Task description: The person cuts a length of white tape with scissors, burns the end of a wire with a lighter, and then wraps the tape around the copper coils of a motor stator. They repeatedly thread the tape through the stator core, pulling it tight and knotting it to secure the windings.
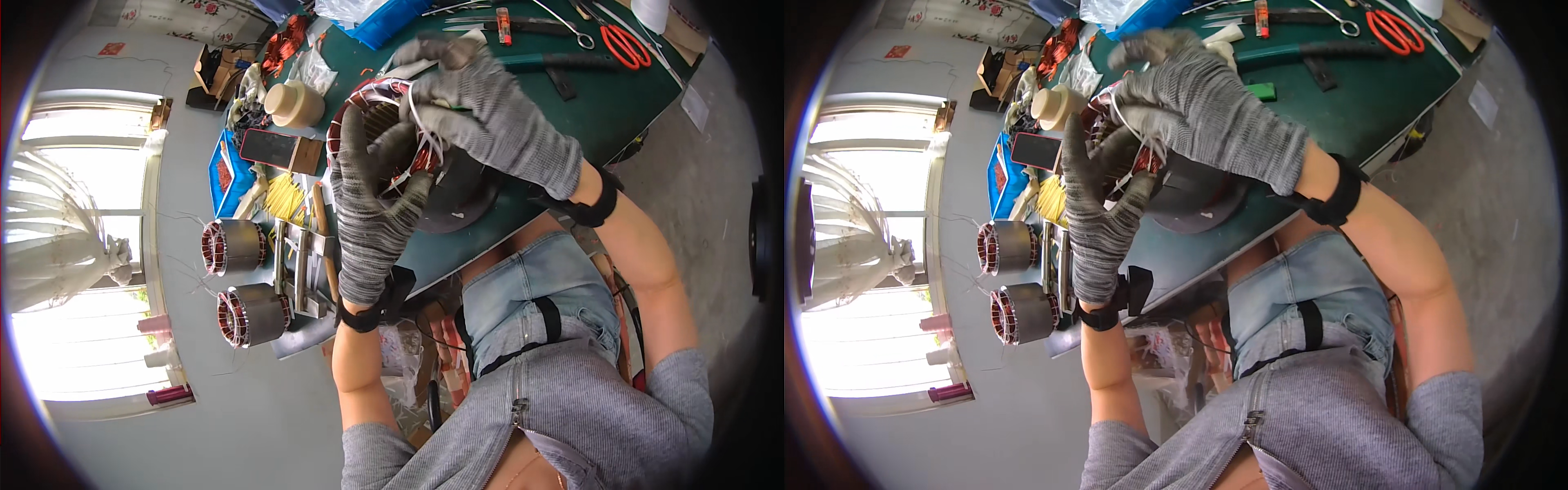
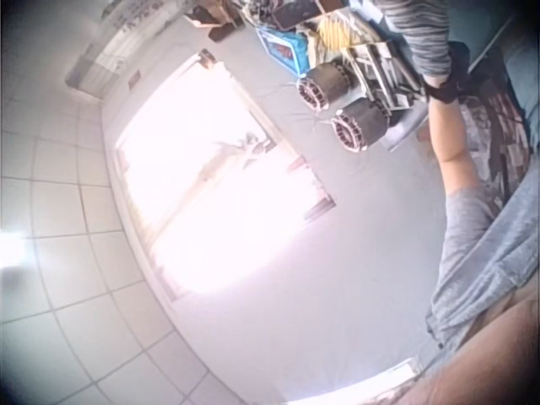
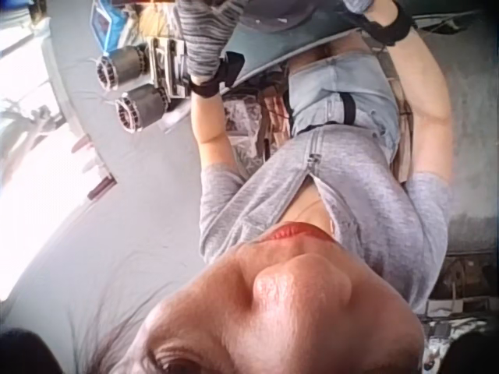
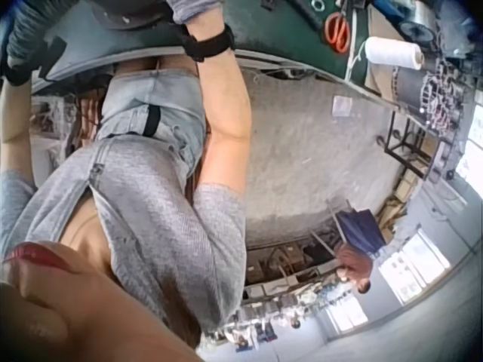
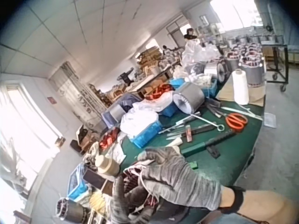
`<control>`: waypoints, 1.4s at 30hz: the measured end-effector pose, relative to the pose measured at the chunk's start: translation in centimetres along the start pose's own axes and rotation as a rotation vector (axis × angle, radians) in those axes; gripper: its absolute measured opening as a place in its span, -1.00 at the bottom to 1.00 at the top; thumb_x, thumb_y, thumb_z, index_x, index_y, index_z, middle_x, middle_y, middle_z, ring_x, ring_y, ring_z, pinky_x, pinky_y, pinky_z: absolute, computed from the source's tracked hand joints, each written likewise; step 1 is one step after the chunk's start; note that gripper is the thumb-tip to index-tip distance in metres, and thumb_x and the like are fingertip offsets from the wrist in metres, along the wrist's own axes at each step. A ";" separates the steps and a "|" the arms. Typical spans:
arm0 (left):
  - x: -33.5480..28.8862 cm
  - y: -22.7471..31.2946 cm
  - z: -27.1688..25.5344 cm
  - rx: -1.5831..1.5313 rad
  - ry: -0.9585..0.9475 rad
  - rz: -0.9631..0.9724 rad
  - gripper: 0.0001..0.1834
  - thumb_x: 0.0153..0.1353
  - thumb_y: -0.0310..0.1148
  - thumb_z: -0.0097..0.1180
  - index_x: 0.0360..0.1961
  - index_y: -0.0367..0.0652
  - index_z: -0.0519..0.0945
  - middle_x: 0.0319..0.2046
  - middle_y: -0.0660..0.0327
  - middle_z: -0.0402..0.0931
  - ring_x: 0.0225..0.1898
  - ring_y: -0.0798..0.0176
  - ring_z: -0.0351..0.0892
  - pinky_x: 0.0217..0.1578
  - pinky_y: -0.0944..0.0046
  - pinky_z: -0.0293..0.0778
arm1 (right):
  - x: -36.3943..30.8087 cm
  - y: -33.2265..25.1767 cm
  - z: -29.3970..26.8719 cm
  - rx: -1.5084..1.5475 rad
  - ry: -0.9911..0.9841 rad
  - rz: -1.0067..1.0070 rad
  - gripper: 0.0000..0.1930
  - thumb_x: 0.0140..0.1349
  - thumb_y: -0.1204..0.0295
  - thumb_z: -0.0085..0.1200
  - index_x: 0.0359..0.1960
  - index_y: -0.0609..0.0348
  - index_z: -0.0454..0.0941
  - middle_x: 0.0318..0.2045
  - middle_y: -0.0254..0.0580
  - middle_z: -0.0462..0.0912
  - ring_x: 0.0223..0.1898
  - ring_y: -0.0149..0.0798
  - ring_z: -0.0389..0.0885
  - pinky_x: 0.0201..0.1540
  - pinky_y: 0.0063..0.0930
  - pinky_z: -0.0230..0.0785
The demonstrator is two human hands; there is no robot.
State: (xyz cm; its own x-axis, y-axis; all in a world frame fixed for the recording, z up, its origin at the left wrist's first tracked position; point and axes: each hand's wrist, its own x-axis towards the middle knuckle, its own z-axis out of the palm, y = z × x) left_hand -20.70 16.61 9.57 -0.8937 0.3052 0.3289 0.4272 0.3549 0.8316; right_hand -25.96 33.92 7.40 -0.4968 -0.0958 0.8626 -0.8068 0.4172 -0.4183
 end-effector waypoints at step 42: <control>-2.0 -5.7 3.1 1.001 0.416 0.584 -0.78 0.08 -0.24 -0.04 -0.28 -0.09 0.46 -0.31 0.13 0.40 -0.30 0.05 0.40 -0.20 -0.02 0.23 | -7.4 -6.2 -1.3 2.158 0.190 1.177 -0.82 0.35 0.23 -0.14 -0.27 -0.03 0.46 -0.70 -0.68 0.15 -0.72 -0.68 0.03 -0.72 -0.80 -0.11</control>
State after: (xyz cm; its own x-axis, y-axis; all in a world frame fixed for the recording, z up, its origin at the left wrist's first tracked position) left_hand -20.91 16.73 2.83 -0.4304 0.4057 0.8063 0.5307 0.8363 -0.1374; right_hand -16.84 33.23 3.94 -0.8502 -0.5100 0.1303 0.5137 -0.8580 -0.0067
